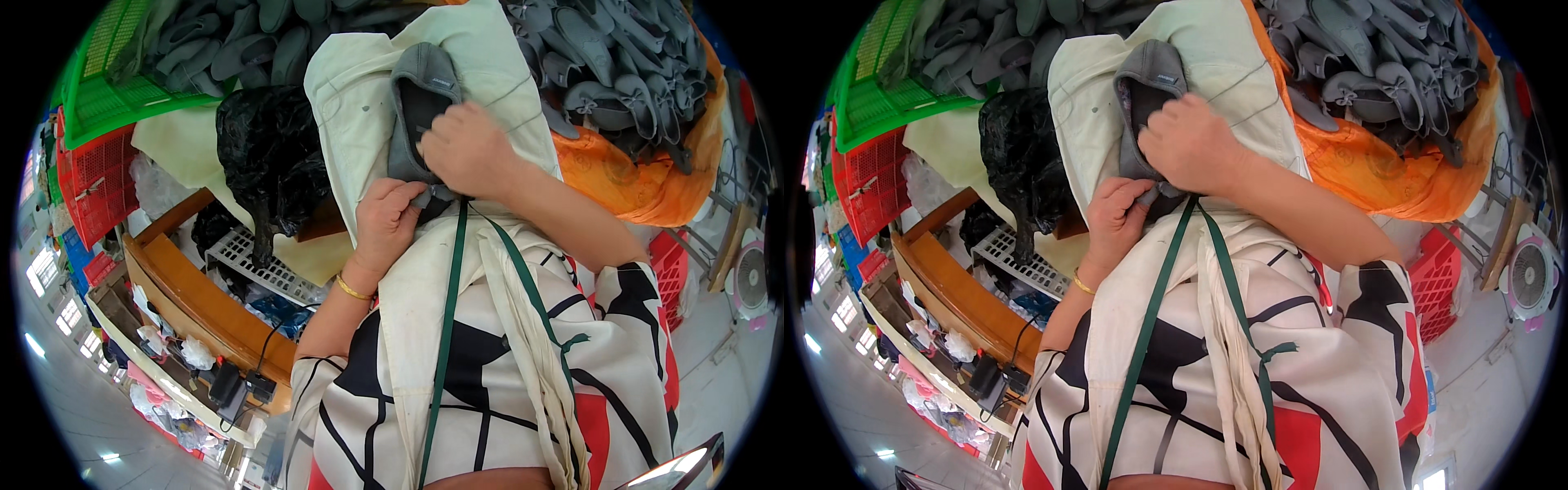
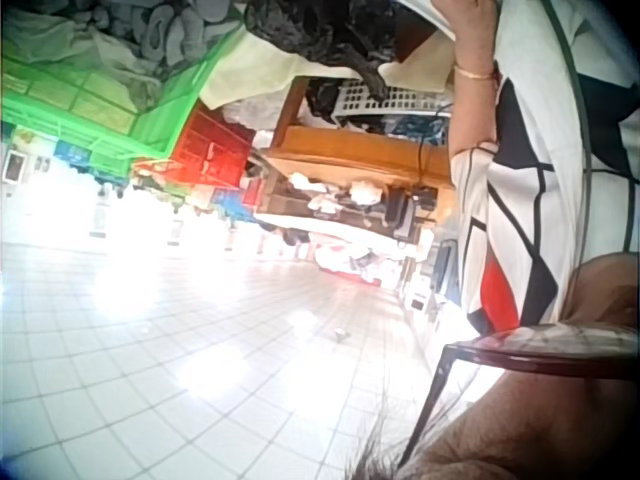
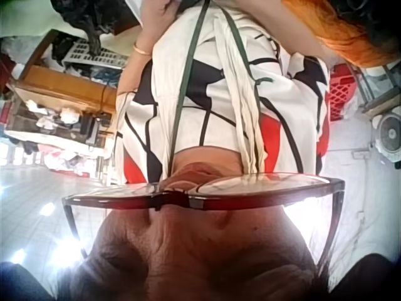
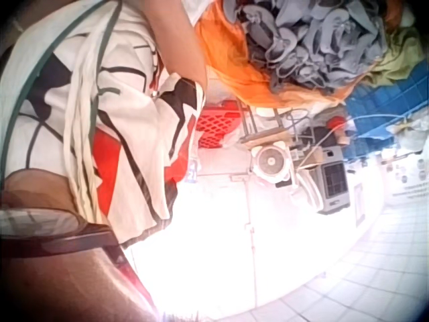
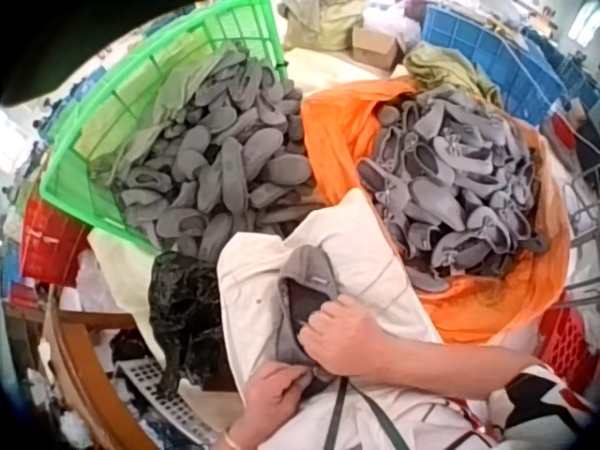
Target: The person sews a decorative bow onto the front of a grey slip-on shoe using a needle and thread. They repeatedly pull the thread through the fabric, tie knots, and adjust the bow's position. The person handles multiple shoes from a nearby pile, working on them one at a time.
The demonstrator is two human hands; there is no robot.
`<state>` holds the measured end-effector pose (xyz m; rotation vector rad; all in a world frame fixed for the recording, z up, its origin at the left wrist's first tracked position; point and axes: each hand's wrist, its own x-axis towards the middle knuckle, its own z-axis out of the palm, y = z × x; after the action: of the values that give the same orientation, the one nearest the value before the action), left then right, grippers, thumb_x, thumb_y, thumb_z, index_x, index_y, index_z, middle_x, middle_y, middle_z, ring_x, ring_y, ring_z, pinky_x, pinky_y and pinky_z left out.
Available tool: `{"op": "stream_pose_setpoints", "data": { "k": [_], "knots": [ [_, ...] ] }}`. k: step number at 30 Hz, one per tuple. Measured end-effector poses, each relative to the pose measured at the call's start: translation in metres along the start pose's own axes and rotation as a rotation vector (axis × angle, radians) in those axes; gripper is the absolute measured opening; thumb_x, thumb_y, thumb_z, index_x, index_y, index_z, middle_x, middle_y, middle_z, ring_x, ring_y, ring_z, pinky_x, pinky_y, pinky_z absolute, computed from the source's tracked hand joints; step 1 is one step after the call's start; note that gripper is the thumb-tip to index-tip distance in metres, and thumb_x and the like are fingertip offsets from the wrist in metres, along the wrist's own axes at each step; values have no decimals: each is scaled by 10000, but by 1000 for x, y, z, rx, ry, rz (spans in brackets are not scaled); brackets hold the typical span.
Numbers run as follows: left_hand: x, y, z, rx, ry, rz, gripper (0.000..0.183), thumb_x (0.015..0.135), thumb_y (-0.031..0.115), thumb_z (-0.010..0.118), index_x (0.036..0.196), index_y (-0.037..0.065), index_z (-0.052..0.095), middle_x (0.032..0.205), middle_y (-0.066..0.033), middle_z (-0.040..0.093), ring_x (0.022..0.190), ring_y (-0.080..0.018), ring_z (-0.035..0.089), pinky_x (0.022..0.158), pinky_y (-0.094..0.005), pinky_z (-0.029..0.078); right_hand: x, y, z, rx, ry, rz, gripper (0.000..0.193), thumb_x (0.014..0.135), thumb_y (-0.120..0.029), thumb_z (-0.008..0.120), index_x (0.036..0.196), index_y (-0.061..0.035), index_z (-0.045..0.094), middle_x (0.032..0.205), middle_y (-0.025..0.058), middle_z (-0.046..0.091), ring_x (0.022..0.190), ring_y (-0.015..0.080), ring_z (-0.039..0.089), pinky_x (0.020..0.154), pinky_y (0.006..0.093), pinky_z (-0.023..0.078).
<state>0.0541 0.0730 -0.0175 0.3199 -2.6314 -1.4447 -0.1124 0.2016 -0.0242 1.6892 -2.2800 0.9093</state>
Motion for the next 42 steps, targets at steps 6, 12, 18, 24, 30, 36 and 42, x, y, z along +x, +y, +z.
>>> {"op": "stream_pose_setpoints", "data": {
  "k": [6,12,18,24,30,36,42],
  "knots": [
    [6,0,-5,-21,-47,-53,194,770,-8,714,960,20,690,847,-119,630,753,-279,604,657,-343,490,12,4,10,114,108,120,152,734,-114,679,667,-99,544,658,42,501,637,240,544,594,365,438],
    [-15,18,-6,-72,77,-466,368,801,194,815,1030,-25,630,836,-90,628,698,-146,575,623,-282,475,1,9,-1,276,121,237,145,793,-94,716,737,-56,588,675,78,528,624,286,538,562,397,426],
    [-16,23,-8,68,-86,-714,523,727,343,857,982,-16,576,782,-89,616,651,-168,573,615,-305,491,5,-7,-7,377,170,165,124,780,-76,729,763,-49,609,668,84,523,606,286,527,544,392,416],
    [-19,19,-13,-93,286,-551,333,768,119,754,982,18,520,814,-27,562,730,-116,550,671,-277,477,10,-4,-39,211,237,57,129,758,-103,742,745,-77,617,691,65,558,642,263,560,587,377,449],
    [45,27,-119,-380,428,-217,300,881,0,633,1173,31,571,1037,-18,637,964,-101,588,887,-248,467,-13,53,-109,-121,236,246,72,792,-67,731,786,-62,660,687,66,588,638,262,576,587,362,469],
    [112,14,-163,-310,-145,-230,247,922,125,622,1138,13,662,1035,-30,665,961,-101,601,881,-252,476,-46,74,-147,-141,139,424,57,834,-68,705,804,-58,658,693,85,564,646,265,566,577,356,458],
    [125,-45,-85,-39,65,-131,269,960,199,648,1148,7,653,1012,-12,654,926,-86,564,847,-231,459,-71,90,-112,-125,-183,486,120,872,-154,671,923,-46,656,841,112,618,763,317,602,663,408,499]
  ]
}}
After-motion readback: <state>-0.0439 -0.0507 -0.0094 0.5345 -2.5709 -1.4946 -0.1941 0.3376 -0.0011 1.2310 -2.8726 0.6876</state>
